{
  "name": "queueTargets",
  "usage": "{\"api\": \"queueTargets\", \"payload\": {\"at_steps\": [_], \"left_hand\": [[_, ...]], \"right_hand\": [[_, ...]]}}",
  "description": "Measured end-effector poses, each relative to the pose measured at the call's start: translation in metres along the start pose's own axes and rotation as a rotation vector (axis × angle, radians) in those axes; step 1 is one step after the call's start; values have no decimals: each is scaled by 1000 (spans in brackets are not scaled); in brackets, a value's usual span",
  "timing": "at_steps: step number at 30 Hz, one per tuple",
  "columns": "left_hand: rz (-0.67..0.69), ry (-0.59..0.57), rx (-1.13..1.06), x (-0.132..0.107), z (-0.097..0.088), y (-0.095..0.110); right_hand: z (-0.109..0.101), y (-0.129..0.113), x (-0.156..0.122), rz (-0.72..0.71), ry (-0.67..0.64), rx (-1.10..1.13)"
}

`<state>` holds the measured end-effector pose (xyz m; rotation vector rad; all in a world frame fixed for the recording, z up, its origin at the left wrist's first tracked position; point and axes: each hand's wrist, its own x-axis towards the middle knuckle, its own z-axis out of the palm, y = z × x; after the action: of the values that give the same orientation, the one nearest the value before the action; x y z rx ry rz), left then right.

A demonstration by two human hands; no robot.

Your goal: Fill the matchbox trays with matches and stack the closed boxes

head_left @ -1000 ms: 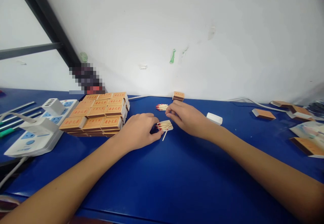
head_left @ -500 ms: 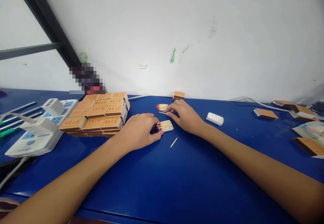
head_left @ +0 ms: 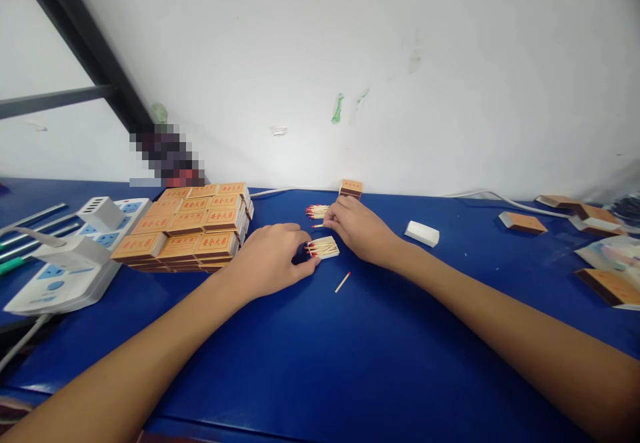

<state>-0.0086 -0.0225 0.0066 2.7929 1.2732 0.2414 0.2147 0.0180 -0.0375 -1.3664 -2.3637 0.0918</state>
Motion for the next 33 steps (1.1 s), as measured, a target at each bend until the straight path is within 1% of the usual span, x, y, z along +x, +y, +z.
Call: {"api": "queueTargets", "payload": {"at_steps": [8,14,17,21,25,33], "left_hand": [[-24,31,33,0,1,-4],[-38,16,45,0,2,-5],[-37,24,45,-1,2,-4],[-36,38,42,-1,2,-3],[-34,36,29,-1,2,-3],[-35,27,40,-2,1,-3]], "right_hand": [[-25,-14,-1,-71,-94,52],[-29,-26,-5,-156,-163,55],[-26,-21,-3,-167,-116,88],[-16,-1,1,-84,41,114],[-5,15,1,-91,38,65],[0,14,-1,-66,77,71]]}}
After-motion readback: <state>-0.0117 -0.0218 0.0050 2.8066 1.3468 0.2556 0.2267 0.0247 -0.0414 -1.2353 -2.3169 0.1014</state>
